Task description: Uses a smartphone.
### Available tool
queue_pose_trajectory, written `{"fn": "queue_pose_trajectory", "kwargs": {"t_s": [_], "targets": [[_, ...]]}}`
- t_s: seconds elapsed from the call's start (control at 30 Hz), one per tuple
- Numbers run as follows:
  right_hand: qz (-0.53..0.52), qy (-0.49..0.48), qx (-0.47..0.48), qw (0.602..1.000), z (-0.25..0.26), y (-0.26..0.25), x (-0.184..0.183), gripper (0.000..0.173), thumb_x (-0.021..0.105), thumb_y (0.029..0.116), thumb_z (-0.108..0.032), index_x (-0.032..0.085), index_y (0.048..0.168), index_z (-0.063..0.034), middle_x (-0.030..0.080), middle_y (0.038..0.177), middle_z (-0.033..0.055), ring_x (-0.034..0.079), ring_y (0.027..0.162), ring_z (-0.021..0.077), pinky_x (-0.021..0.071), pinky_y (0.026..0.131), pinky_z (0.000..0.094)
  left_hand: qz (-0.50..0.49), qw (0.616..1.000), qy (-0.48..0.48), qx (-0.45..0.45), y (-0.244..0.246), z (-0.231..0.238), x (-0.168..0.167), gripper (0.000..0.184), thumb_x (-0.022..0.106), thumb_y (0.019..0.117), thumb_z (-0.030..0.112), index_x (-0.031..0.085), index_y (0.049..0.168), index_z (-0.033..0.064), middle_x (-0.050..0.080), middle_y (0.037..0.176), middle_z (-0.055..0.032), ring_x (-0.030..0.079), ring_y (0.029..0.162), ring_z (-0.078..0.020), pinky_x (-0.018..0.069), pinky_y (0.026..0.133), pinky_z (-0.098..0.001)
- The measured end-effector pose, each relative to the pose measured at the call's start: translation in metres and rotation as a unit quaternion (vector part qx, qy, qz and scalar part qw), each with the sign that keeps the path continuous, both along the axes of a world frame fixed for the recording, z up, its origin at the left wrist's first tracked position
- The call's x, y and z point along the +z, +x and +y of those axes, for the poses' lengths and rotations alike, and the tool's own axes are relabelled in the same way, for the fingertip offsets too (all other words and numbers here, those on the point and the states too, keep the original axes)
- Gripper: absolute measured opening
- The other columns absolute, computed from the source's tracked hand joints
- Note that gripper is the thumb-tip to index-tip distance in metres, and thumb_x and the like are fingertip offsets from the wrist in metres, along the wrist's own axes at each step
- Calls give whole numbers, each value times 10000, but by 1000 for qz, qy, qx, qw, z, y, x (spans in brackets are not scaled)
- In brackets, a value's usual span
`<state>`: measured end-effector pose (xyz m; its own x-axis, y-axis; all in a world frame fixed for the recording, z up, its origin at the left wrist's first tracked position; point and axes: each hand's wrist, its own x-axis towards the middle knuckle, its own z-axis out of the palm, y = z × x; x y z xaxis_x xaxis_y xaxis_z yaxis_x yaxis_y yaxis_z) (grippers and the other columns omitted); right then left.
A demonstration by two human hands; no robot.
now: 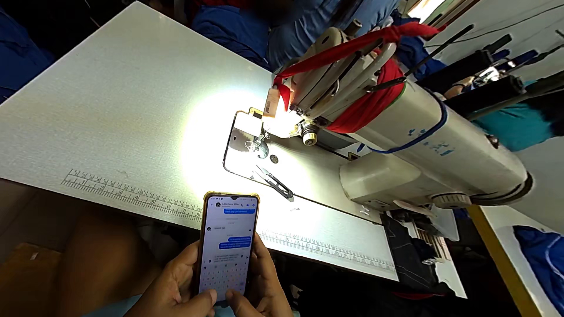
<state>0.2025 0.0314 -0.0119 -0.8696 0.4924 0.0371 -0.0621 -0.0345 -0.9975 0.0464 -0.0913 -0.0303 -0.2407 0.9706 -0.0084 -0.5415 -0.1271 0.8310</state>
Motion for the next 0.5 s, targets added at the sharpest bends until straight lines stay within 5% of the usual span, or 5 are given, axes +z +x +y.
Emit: {"fn": "queue_pose_trajectory", "kwargs": {"t_s": [0.5], "targets": [[10, -10, 2, 1000, 2, 2, 2, 892, 579, 888, 101, -4, 1562, 121, 464, 1484, 213, 601, 1269, 214, 574, 1000, 386, 11, 1000, 17, -13, -2, 1, 1, 620, 484, 890, -144, 405, 1461, 85, 649, 1325, -79, 692, 1127, -209, 643, 797, -358]]}}
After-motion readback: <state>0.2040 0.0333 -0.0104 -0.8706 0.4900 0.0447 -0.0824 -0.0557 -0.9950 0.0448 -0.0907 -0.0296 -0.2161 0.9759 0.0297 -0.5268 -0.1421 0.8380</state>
